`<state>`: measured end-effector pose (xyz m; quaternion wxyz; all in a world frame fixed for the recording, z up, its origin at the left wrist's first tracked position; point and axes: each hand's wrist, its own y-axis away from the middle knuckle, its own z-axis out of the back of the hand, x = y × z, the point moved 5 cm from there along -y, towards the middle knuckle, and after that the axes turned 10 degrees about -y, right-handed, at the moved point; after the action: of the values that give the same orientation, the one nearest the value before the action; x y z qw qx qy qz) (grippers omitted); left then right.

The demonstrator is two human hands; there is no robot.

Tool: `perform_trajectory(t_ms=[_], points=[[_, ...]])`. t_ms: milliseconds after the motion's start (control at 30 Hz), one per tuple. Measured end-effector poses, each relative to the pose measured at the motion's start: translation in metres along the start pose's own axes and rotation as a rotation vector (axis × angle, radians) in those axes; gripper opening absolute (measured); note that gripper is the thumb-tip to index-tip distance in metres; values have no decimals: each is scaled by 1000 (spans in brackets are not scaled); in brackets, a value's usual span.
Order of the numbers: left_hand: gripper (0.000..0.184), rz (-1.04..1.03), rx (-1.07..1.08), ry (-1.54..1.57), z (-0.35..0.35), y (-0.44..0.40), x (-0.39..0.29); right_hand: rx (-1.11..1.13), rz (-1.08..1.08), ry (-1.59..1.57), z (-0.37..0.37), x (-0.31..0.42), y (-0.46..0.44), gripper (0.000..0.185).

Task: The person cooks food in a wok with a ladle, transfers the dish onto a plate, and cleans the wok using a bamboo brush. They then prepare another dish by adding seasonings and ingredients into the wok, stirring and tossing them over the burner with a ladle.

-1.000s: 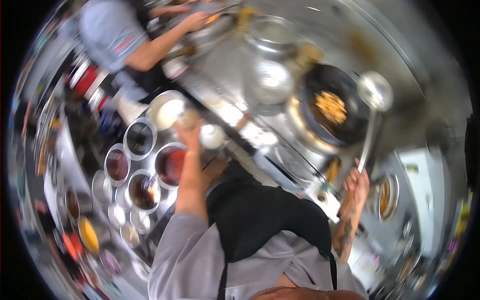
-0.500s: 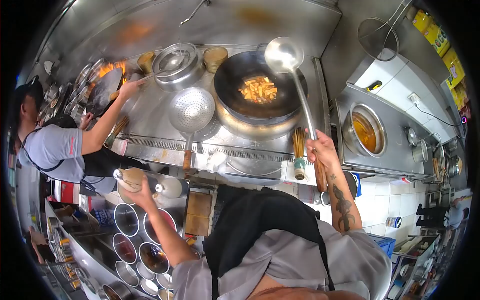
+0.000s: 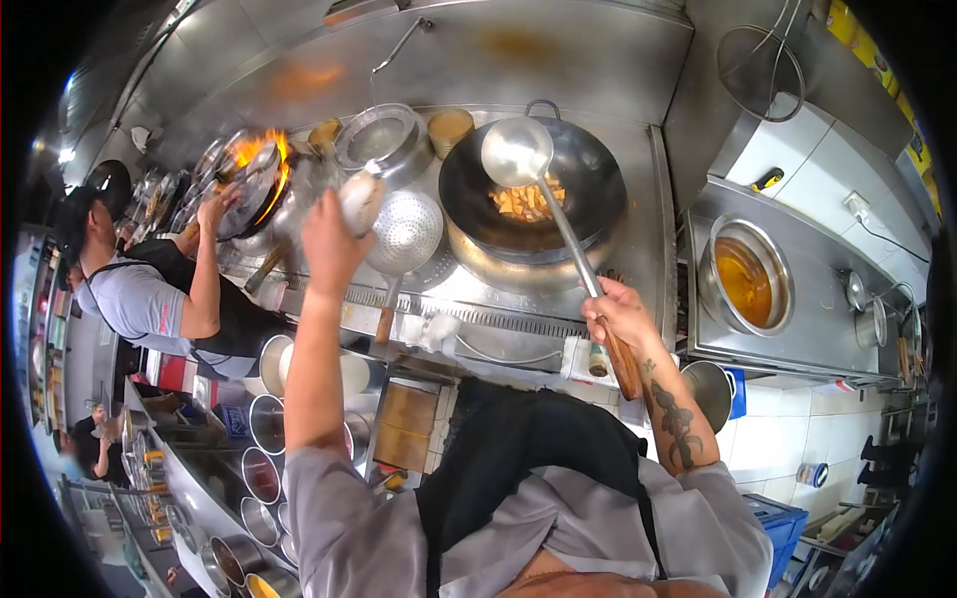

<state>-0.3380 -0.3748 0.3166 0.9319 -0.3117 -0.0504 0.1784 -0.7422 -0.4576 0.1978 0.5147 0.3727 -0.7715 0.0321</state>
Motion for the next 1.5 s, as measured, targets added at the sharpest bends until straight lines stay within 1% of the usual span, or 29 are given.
perform_trajectory(t_ms=[133,167,267,300,367,467,567,667,733,767,833,900,967,1033,1067,1100,1200,1233,1300,1333,1400,1433,1467,1500], points=[[81,-61,104,-193,-32,-28,-54,33,-31,-66,-1,5,1,35],[82,-102,116,-217,-38,-33,-67,51,-25,-53,-1,9,2,30],[83,-158,183,-350,-58,-46,-99,100,-5,26,3,18,2,24],[83,-176,202,-387,-65,-49,-107,104,4,65,6,19,1,20],[82,-203,239,-461,-79,-54,-118,111,10,93,10,24,3,20],[77,-245,206,-562,-105,-59,-125,107,22,127,17,29,2,20],[74,-250,268,-565,-98,-63,-140,88,29,146,21,30,-2,23],[75,-240,264,-542,-111,-68,-140,48,51,180,23,31,-6,28],[81,-170,356,-426,-104,-70,-140,18,80,223,23,30,-13,33],[84,-134,400,-365,-102,-71,-138,6,118,293,21,32,-14,32],[85,-134,319,-290,-104,-71,-130,-15,192,439,15,37,-17,29],[82,-111,266,-217,-105,-71,-121,-51,585,791,43,18,-45,43],[78,-79,241,-151,-100,-73,-113,-71,680,986,46,14,-52,55],[79,13,175,146,-95,-72,-92,-93,474,1027,32,27,-43,63],[80,60,139,293,-93,-71,-79,-90,476,1034,30,28,-43,62],[82,125,45,390,-89,-65,-65,-87,477,1039,28,28,-43,61],[83,337,-75,578,-77,-41,-22,-102,470,1049,25,30,-42,60],[78,357,-97,710,-72,-32,-7,-106,462,1052,24,27,-41,59],[74,400,-116,921,-59,-11,20,-137,398,1037,29,22,-45,59],[72,425,-135,1020,-52,-1,35,-103,514,1080,27,22,-47,51],[71,502,-183,914,-42,24,73,-49,755,1171,23,22,-48,39],[72,533,-207,877,-38,37,95,-120,493,1053,23,18,-47,38],[73,571,-237,827,-30,55,121,-138,336,920,18,17,-42,37],[73,648,-289,834,-16,71,131,-140,342,924,28,12,-48,36]])
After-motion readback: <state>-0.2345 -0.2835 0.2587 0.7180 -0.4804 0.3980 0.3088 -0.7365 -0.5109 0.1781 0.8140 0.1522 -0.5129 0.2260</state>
